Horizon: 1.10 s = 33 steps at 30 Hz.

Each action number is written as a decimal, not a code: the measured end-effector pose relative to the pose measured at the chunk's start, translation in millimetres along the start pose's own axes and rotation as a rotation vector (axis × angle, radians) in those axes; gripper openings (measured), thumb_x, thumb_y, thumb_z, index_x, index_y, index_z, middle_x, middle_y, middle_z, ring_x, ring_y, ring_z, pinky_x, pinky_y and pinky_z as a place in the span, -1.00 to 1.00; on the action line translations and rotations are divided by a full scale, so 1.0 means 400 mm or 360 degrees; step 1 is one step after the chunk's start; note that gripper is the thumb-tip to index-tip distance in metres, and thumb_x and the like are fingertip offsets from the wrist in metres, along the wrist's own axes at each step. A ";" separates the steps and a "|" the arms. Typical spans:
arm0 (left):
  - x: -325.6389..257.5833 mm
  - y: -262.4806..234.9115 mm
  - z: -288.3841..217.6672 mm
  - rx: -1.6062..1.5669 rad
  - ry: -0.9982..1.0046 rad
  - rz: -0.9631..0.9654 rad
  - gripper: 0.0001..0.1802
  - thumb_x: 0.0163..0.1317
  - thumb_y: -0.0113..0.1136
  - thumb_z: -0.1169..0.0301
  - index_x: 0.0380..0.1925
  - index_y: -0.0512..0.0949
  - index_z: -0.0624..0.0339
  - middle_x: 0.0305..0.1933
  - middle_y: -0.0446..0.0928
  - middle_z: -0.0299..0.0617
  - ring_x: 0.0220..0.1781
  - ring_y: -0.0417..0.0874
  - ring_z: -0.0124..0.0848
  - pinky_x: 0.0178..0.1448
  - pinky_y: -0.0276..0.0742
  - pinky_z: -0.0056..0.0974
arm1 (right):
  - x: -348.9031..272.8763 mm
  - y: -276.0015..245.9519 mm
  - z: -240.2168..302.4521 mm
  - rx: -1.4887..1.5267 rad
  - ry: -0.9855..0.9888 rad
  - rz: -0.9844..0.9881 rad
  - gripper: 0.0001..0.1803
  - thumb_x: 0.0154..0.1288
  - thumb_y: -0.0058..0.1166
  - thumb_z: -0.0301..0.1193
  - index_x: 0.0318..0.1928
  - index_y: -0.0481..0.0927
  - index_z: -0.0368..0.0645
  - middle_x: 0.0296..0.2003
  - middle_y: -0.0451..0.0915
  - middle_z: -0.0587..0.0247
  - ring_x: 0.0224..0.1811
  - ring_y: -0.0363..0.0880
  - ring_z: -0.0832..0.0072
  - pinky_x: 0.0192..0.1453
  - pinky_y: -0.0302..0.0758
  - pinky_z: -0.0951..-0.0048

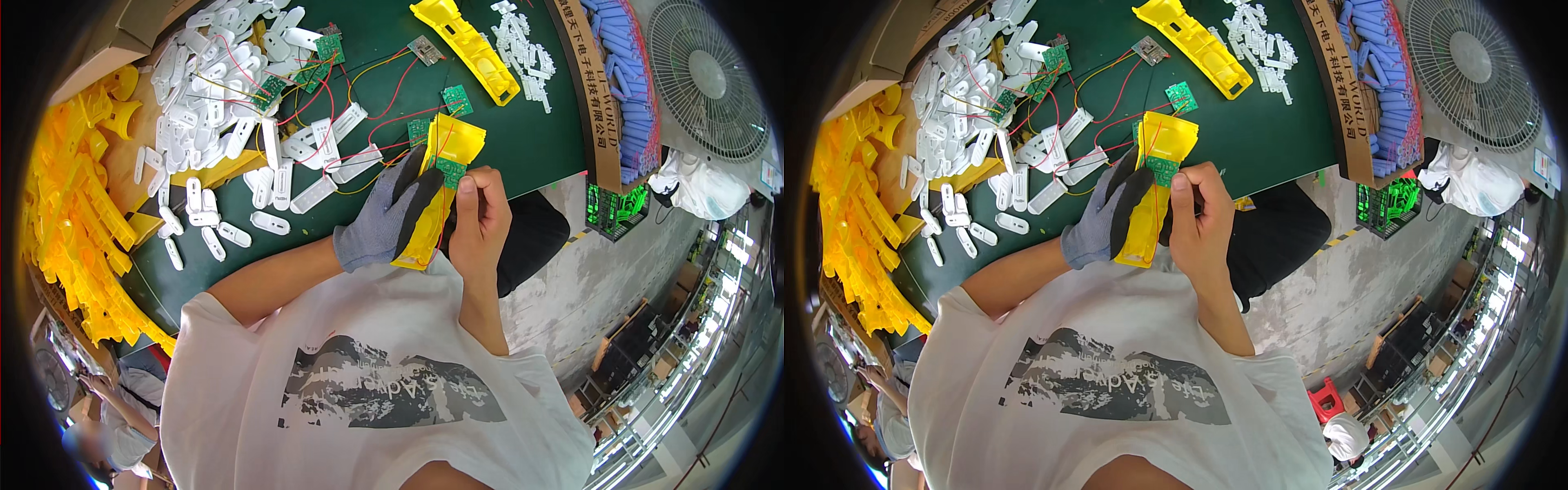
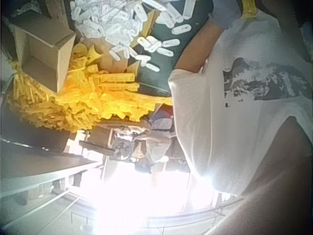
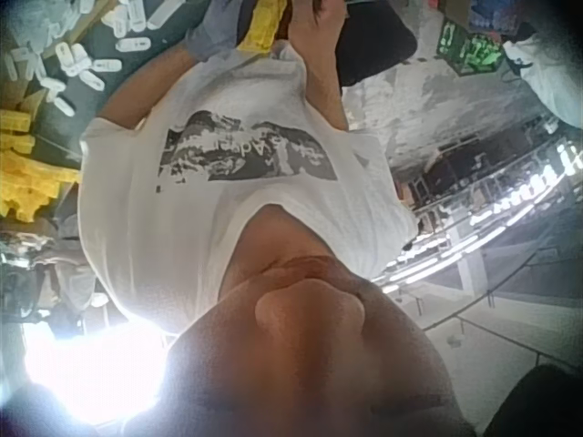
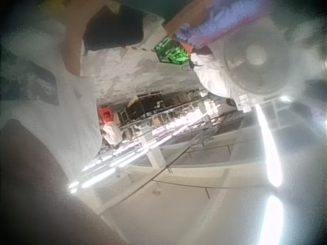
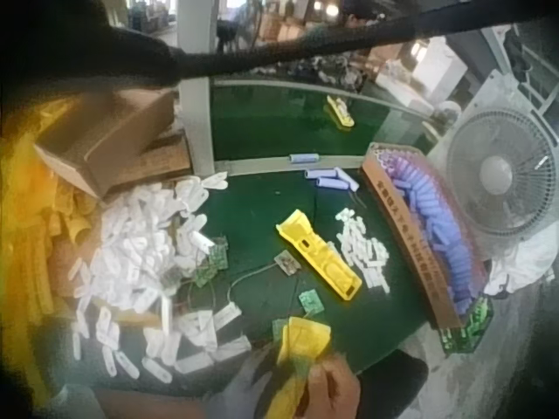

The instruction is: The person assembles flashlights by installing circuit boards, batteries, and covers into plastic housings by hand and placing assembled units onto a conveyor belt.

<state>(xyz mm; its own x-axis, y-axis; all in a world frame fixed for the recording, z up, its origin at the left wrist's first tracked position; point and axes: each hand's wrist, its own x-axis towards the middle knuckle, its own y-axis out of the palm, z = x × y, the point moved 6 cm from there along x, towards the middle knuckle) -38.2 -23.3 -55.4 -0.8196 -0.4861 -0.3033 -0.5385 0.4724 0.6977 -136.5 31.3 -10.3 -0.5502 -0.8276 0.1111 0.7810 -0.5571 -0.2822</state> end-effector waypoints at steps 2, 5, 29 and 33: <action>-0.002 0.008 -0.013 -0.0152 -0.0040 -0.0055 -0.65 0.42 -0.04 0.32 0.14 0.29 0.18 -0.34 0.43 -0.29 -0.41 0.48 -0.58 -0.36 0.43 -0.43 | 0.002 0.002 -0.004 0.0021 0.0071 0.0060 -0.82 0.43 -0.06 -0.44 -0.35 0.40 -0.24 -0.47 0.35 0.37 -0.45 0.22 0.67 -0.35 0.20 0.59; 0.005 0.004 -0.006 -0.0141 -0.0034 -0.0083 -0.65 0.41 -0.01 0.31 0.12 0.31 0.19 -0.35 0.43 -0.30 -0.42 0.47 -0.58 -0.37 0.43 -0.42 | 0.006 -0.002 -0.006 0.0009 0.0014 0.0067 -0.81 0.44 -0.06 -0.43 -0.35 0.40 -0.24 -0.48 0.35 0.37 -0.46 0.22 0.67 -0.36 0.21 0.59; -0.009 0.024 -0.027 -0.0228 -0.0253 0.0044 -0.74 0.37 0.05 0.40 -0.01 0.30 0.17 -0.46 0.49 -0.16 -0.53 0.58 -0.38 -0.45 0.54 -0.26 | 0.309 -0.165 0.000 -0.0864 -0.0218 -0.0323 -0.88 0.22 0.20 -0.42 -0.25 0.67 -0.18 -0.39 0.63 0.26 -0.48 0.52 0.58 -0.43 0.40 0.55; -0.019 0.034 -0.017 0.0049 -0.0121 0.0177 -0.60 0.31 0.12 0.39 0.09 0.30 0.28 -0.41 0.54 -0.05 -0.52 0.60 -0.26 -0.40 0.56 -0.18 | 0.336 -0.060 0.061 -0.0674 -0.0255 0.0052 -0.88 0.20 0.22 -0.47 -0.25 0.68 -0.21 -0.43 0.64 0.26 -0.52 0.52 0.61 -0.46 0.39 0.55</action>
<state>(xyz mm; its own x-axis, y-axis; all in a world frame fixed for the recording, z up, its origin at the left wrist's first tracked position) -37.9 -18.0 -39.2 -0.8863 -0.3729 -0.2745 -0.4483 0.5431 0.7100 -221.8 -68.1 34.7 -0.4482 -0.8632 0.2324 0.5893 -0.4808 -0.6493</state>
